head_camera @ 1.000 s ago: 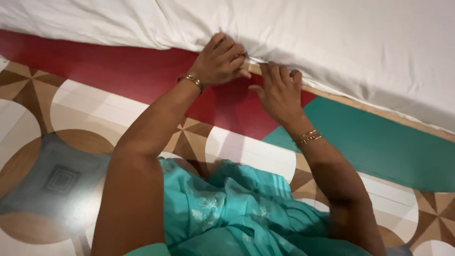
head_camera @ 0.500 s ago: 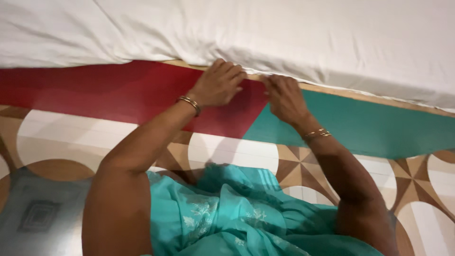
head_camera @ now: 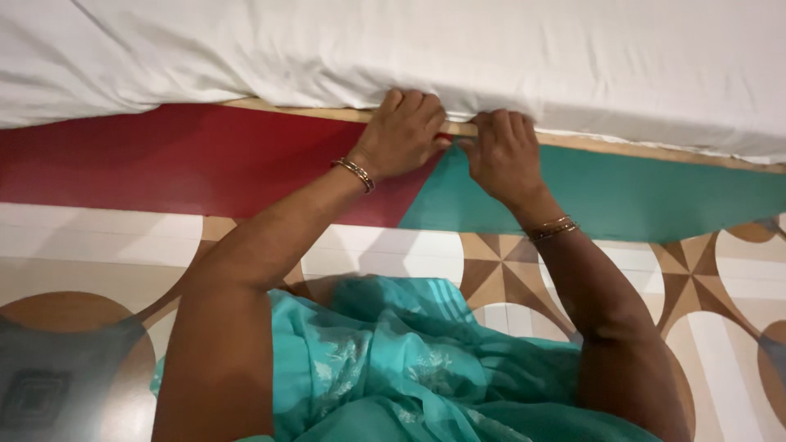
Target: The person smooths and tucks a white sheet into the side of a bed frame using their hands.
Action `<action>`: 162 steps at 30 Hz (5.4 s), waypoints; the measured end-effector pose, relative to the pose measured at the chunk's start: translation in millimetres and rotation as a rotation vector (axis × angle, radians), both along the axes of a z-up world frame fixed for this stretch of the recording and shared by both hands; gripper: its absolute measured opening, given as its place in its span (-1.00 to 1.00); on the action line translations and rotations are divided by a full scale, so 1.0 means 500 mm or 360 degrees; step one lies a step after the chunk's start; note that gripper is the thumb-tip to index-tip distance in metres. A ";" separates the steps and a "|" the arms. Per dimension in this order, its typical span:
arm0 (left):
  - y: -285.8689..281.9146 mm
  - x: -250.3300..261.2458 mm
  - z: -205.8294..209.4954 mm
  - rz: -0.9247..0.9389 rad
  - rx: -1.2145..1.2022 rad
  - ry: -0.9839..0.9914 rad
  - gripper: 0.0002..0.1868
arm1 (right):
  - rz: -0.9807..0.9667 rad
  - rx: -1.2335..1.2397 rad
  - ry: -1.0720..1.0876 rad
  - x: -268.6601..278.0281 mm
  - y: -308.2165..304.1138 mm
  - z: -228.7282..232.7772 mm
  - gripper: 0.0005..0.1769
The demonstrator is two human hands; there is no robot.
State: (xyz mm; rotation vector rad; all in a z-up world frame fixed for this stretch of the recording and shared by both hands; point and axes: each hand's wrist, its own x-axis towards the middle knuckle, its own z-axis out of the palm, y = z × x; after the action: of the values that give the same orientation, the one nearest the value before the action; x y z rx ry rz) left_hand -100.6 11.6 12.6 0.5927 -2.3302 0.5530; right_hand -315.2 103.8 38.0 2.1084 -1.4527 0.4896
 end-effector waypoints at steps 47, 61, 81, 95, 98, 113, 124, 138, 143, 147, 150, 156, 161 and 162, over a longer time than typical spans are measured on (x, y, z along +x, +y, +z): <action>-0.048 0.317 -0.009 0.0114 -0.0197 0.0002 -0.50 | 0.0625 0.0003 -0.0056 0.226 -0.043 0.011 -0.38; -0.092 0.496 -0.032 0.0118 -0.0078 -0.0015 -0.47 | 0.0288 -0.0341 0.0368 0.342 -0.077 -0.019 -0.25; -0.057 0.847 -0.025 0.0904 -0.0107 0.0044 -0.75 | 0.0625 -0.0169 0.0082 0.658 -0.195 0.021 -0.32; -0.155 0.826 0.025 0.1033 -0.0070 0.0767 -0.74 | 0.0918 -0.0009 -0.0587 0.680 -0.258 0.076 -0.60; -0.170 0.820 0.028 0.1000 0.0001 0.0849 -0.78 | 0.0928 0.0028 -0.0608 0.677 -0.250 0.089 -0.57; -0.117 0.831 -0.026 0.0921 -0.0046 0.0492 -0.85 | 0.0881 -0.0084 -0.0115 0.746 -0.285 -0.002 -0.67; -0.128 0.786 -0.063 0.0799 -0.0065 0.0645 -0.68 | 0.1120 -0.0044 -0.0569 0.666 -0.246 0.024 -0.73; -0.140 0.783 -0.050 0.1084 -0.0339 0.0441 -0.84 | 0.0643 -0.0203 0.0066 0.762 -0.251 -0.017 -0.64; -0.104 0.772 -0.052 0.0835 -0.0147 0.0500 -0.69 | 0.0953 -0.0098 -0.0227 0.683 -0.233 -0.008 -0.51; -0.082 0.751 -0.025 0.0491 -0.0100 0.0363 -0.43 | 0.0878 -0.0279 -0.0412 0.607 -0.199 -0.004 -0.72; -0.096 0.718 -0.018 0.0466 -0.0134 0.0187 -0.72 | 0.0855 -0.0207 -0.0553 0.599 -0.193 0.011 -0.88; -0.109 0.682 0.040 0.0579 0.0200 0.0293 -0.72 | 0.0864 -0.0176 -0.0799 0.576 -0.162 0.054 -0.87; -0.042 0.620 0.084 0.0365 -0.0563 0.0262 -0.50 | 0.0873 -0.0172 -0.0379 0.601 -0.175 0.067 -0.58; -0.044 0.609 0.081 0.0419 -0.0601 0.0242 -0.48 | 0.0760 -0.0097 -0.0294 0.605 -0.180 0.064 -0.50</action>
State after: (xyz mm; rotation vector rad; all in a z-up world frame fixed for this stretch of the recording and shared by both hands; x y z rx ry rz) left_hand 204.0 -10.2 53.1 0.7335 -1.9480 1.0059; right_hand -12.7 13.9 70.0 2.4113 -0.9970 0.9152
